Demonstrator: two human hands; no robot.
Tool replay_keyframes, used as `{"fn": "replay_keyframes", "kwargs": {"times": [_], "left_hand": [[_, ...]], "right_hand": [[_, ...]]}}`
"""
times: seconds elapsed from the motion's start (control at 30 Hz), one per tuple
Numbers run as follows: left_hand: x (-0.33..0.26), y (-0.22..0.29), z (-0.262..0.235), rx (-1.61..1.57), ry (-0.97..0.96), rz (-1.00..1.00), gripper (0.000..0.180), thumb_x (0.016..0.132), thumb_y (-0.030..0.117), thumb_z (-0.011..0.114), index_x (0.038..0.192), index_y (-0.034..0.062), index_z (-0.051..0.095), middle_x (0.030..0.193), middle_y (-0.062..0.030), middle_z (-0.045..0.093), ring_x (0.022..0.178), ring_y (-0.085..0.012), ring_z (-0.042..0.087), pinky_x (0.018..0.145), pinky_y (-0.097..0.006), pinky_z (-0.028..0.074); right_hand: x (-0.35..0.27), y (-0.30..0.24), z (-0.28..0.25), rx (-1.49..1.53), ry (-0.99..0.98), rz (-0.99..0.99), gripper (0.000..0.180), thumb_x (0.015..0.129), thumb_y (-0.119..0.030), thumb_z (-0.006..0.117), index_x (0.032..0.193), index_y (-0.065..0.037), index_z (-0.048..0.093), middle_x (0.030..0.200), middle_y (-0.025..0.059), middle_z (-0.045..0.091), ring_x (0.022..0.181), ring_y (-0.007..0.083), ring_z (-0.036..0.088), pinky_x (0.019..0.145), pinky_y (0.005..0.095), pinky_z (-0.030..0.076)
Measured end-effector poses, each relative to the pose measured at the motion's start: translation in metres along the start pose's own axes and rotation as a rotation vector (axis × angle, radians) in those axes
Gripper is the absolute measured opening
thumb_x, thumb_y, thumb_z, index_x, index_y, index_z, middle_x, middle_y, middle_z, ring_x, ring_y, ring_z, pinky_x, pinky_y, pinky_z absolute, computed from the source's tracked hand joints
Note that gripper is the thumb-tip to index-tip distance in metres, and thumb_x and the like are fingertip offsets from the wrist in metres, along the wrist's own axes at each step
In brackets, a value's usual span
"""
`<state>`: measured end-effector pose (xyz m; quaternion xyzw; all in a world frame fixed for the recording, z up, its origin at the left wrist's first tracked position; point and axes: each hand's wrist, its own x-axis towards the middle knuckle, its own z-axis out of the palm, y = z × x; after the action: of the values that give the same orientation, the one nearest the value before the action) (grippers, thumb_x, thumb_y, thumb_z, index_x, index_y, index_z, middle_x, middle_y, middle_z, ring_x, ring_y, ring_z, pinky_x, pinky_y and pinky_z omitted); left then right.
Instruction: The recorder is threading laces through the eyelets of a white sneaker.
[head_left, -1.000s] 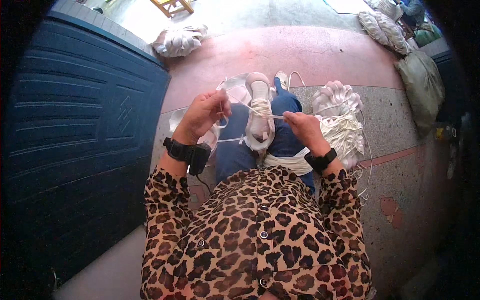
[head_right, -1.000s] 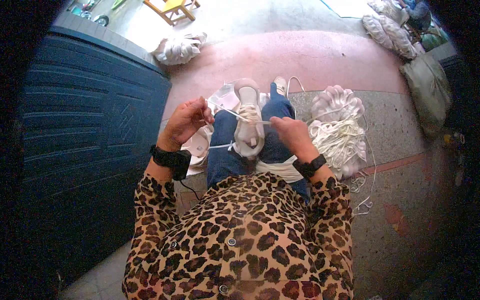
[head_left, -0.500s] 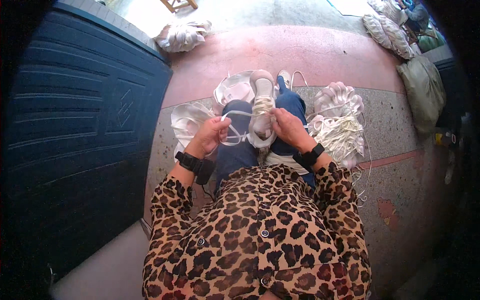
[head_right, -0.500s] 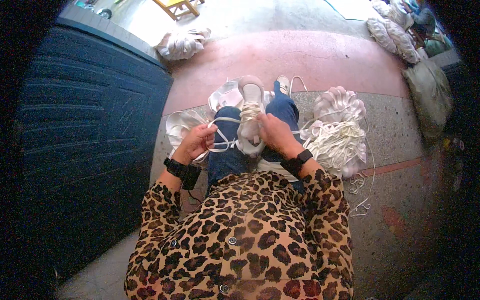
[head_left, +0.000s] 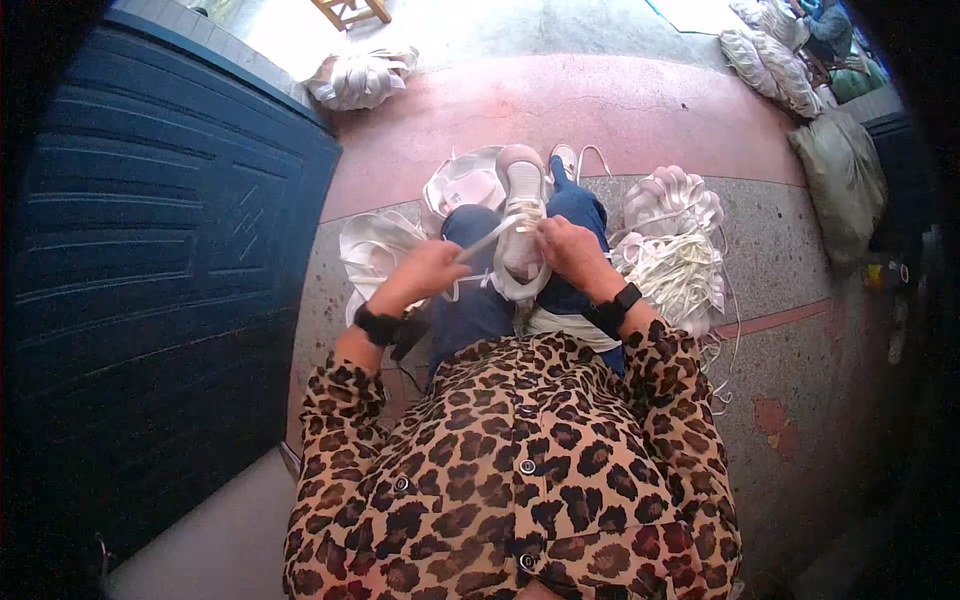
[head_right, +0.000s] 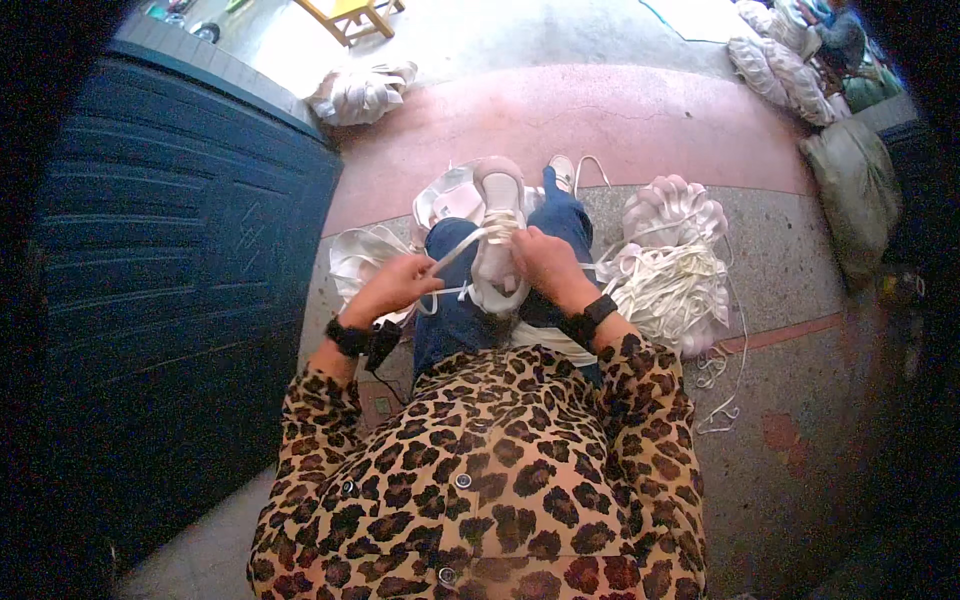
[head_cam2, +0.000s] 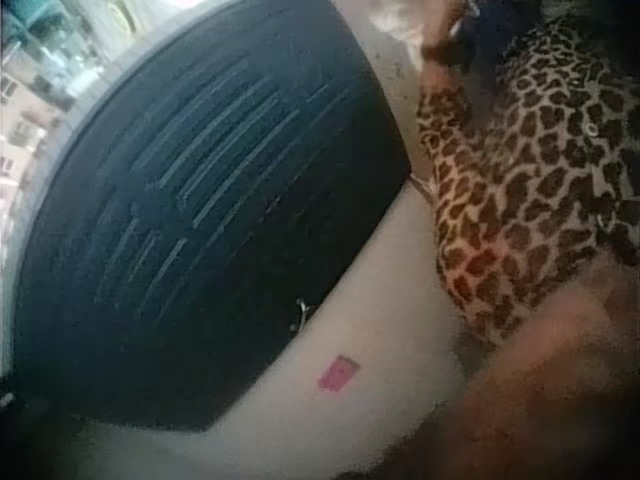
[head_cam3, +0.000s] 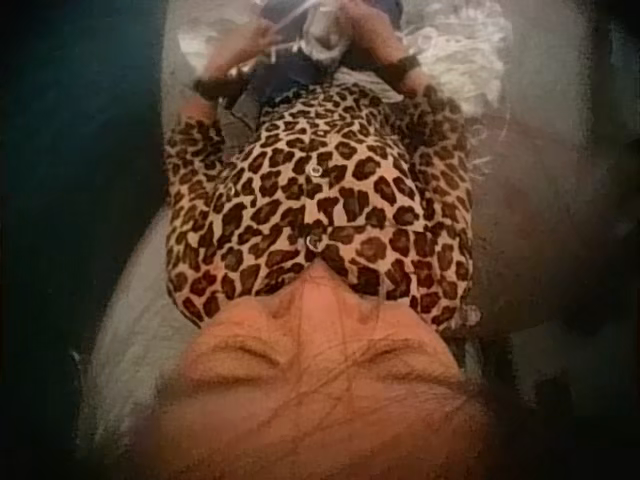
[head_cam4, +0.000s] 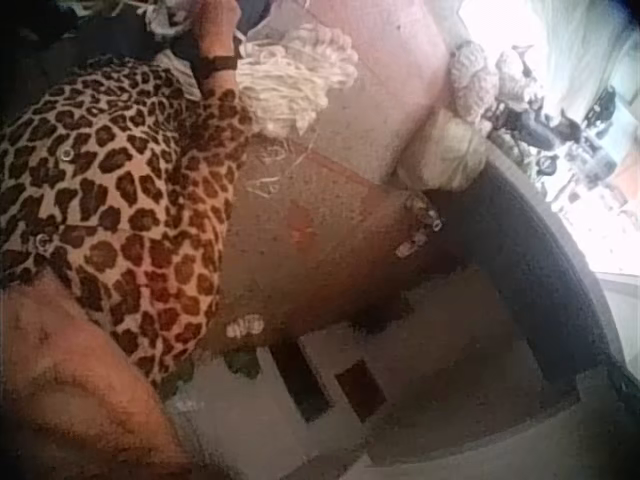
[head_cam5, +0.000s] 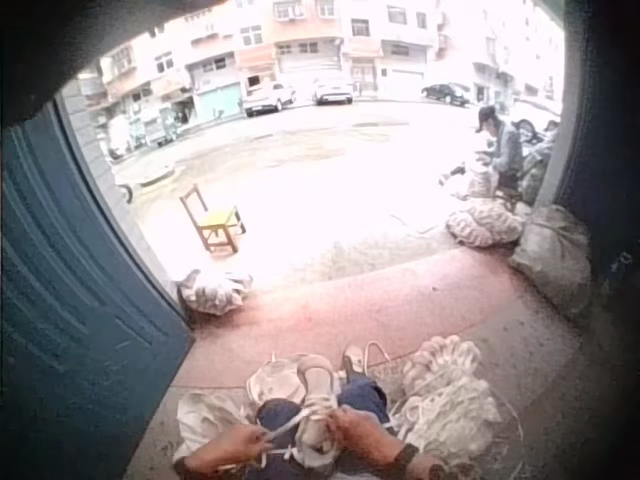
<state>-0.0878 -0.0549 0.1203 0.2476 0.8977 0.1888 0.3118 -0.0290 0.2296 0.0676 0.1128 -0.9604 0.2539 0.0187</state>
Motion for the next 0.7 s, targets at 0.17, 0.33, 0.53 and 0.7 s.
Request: {"fn": "replay_keyframes", "kwargs": {"times": [0.17,0.33,0.53,0.7], "left_hand": [[0.022,0.021,0.019,0.053,0.699,0.409,0.038,0.08,0.017,0.068,0.113,0.0008,0.06,0.114,-0.0176,0.061,0.105,-0.0372,0.056,0.092,-0.047,0.047],[0.071,0.027,0.061,0.226,0.562,0.422,0.021,0.073,0.004,0.06,0.093,0.0011,0.057,0.09,-0.0207,0.06,0.091,-0.0402,0.057,0.081,-0.049,0.045],[0.074,0.027,0.075,-0.026,0.615,0.443,0.023,0.08,0.004,0.057,0.102,0.0005,0.06,0.09,-0.0219,0.06,0.092,-0.0423,0.057,0.082,-0.05,0.046],[0.069,0.041,0.063,-0.143,0.464,0.292,0.025,0.084,0.01,0.059,0.107,0.0029,0.065,0.095,-0.0231,0.066,0.093,-0.0422,0.063,0.081,-0.049,0.051]], "right_hand": [[0.002,0.0,0.001,-0.101,0.025,-0.028,0.017,0.097,-0.022,0.055,0.093,-0.006,0.057,0.086,0.0144,0.062,0.077,0.0348,0.068,0.062,0.0439,0.055],[0.007,0.004,0.011,-0.216,0.03,-0.015,0.007,0.085,-0.013,0.06,0.084,-0.007,0.063,0.083,0.0126,0.064,0.076,0.0316,0.068,0.062,0.0403,0.056],[-0.004,0.027,0.044,-0.268,0.106,-0.122,0.006,0.083,-0.013,0.058,0.087,-0.009,0.061,0.082,0.0089,0.061,0.072,0.024,0.066,0.055,0.0373,0.055],[-0.011,0.015,0.033,-0.243,0.129,-0.108,0.013,0.087,-0.022,0.058,0.087,-0.009,0.061,0.082,0.0089,0.06,0.072,0.0247,0.064,0.059,0.0368,0.054]]}}
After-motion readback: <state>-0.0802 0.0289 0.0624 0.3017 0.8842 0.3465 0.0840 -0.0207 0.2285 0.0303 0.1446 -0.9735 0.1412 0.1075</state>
